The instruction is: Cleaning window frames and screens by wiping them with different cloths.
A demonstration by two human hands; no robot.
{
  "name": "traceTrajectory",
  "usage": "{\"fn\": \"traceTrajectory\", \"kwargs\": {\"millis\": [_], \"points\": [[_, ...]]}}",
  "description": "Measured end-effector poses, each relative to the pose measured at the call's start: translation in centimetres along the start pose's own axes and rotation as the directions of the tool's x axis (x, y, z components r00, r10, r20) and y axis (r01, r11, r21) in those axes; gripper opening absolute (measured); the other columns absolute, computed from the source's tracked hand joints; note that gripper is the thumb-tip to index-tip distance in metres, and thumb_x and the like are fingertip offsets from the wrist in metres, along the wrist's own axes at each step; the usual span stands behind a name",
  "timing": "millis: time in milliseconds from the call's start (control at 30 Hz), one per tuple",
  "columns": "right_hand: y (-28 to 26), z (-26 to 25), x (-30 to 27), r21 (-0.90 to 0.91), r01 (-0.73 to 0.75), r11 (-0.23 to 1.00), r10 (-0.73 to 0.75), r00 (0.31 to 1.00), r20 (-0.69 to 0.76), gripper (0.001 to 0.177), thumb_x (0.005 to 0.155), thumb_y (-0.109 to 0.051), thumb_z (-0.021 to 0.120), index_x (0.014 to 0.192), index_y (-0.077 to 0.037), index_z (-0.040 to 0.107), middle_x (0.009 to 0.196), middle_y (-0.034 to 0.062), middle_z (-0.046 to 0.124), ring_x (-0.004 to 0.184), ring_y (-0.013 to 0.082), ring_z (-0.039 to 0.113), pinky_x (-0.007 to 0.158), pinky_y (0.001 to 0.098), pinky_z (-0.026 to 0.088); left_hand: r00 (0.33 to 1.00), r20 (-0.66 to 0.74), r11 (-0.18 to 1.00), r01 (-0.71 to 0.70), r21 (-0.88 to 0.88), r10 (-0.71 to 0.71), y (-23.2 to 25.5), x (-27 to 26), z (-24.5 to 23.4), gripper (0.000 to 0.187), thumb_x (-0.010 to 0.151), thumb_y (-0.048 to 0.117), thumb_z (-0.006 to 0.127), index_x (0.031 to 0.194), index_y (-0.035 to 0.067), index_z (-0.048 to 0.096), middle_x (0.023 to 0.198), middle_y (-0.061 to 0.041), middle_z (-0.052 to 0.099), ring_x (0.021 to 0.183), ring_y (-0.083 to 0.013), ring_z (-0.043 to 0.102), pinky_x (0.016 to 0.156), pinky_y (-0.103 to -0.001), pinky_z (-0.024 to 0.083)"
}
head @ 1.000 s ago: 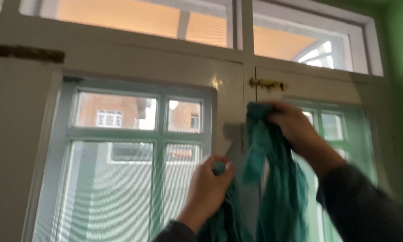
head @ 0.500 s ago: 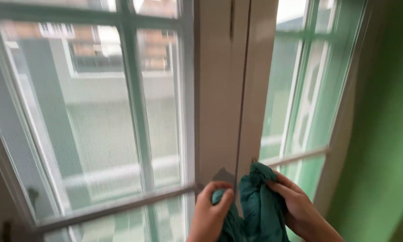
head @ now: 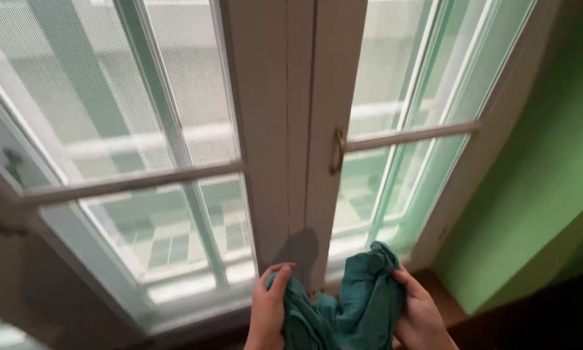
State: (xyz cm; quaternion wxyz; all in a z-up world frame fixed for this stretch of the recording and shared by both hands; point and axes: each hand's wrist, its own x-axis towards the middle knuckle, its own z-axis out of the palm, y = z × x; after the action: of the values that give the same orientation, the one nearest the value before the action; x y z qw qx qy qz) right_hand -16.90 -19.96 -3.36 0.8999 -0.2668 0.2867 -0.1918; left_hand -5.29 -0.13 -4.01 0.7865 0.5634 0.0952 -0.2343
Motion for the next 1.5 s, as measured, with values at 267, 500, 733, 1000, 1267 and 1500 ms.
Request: {"fn": "traceTrajectory", "kwargs": {"millis": [267,500,733,1000,1267,1500], "points": [[3.4,-7.8,0.4,-0.006,-0.246,0.969,0.246,0.969,-0.022,0.037,0.109,-0.038,0.036,0.134,-0.019,0.056,0.133,0.0158,0.060,0.128,0.0353,0.054,0.119,0.0534,0.038,0.996,-0.089,0.998,0.007,0.069,-0.001,-4.4,-6.3,-2.2,0.029,0.100,0.029,0.063,0.105,0.005,0.079,0.067,-0.006,0.050,0.062,-0.0174,0.047,0.061,-0.031,0.042],[7.0,-10.4,0.5,-0.008,-0.250,0.968,0.239,0.912,0.334,0.050,0.095,-0.027,0.048,0.140,-0.016,0.067,0.101,0.0098,0.075,0.092,0.0253,0.070,0.091,0.0404,0.053,0.986,-0.141,0.994,-0.099,-0.040,0.092,-6.8,-7.6,-7.3,0.028,0.099,0.026,0.062,0.101,0.002,0.076,0.066,-0.006,0.052,0.059,-0.0166,0.051,0.057,-0.031,0.046],[12.8,-19.1,3.2,-0.214,-0.087,0.973,0.089,0.996,0.000,0.031,0.092,-0.018,0.042,0.103,-0.002,0.066,0.091,0.0101,0.066,0.055,0.0202,0.046,0.053,0.0354,0.040,0.939,-0.324,0.988,-0.144,-0.063,0.117,-8.0,-9.4,-14.7,0.024,0.096,0.021,0.066,0.094,0.001,0.078,0.075,-0.007,0.059,0.064,-0.0172,0.053,0.059,-0.031,0.045],[23.7,-21.0,-0.2,-0.162,-0.330,0.930,0.329,0.944,-0.033,0.034,0.098,-0.031,0.039,0.099,-0.004,0.060,0.090,0.0157,0.063,0.087,0.0352,0.061,0.085,0.0475,0.048,0.909,-0.404,0.982,-0.158,-0.104,0.103,-6.9,-13.4,-25.3,0.026,0.099,0.021,0.063,0.097,-0.001,0.076,0.072,-0.010,0.060,0.064,-0.0197,0.057,0.061,-0.031,0.048],[32.2,-13.5,-7.5,-0.345,-0.365,0.865,0.372,0.927,-0.048,0.042,0.092,-0.001,0.035,0.128,0.004,0.056,0.122,0.0223,0.060,0.108,0.0362,0.054,0.095,0.0519,0.043,0.861,-0.502,0.994,-0.110,-0.015,0.088,-4.5,-19.0,-35.7,0.028,0.099,0.026,0.059,0.098,0.004,0.076,0.093,-0.007,0.068,0.084,-0.0187,0.059,0.080,-0.031,0.047],[38.9,-7.4,-10.8,-0.503,-0.365,0.783,0.416,0.909,-0.012,0.027,0.097,0.001,0.047,0.119,0.002,0.064,0.106,0.0164,0.064,0.091,0.0256,0.057,0.079,0.0412,0.049,0.810,-0.571,0.970,-0.226,-0.095,0.133,-2.8,-22.2,-43.7,0.027,0.101,0.026,0.060,0.102,0.003,0.075,0.084,-0.010,0.065,0.074,-0.0217,0.060,0.067,-0.034,0.050]]}}
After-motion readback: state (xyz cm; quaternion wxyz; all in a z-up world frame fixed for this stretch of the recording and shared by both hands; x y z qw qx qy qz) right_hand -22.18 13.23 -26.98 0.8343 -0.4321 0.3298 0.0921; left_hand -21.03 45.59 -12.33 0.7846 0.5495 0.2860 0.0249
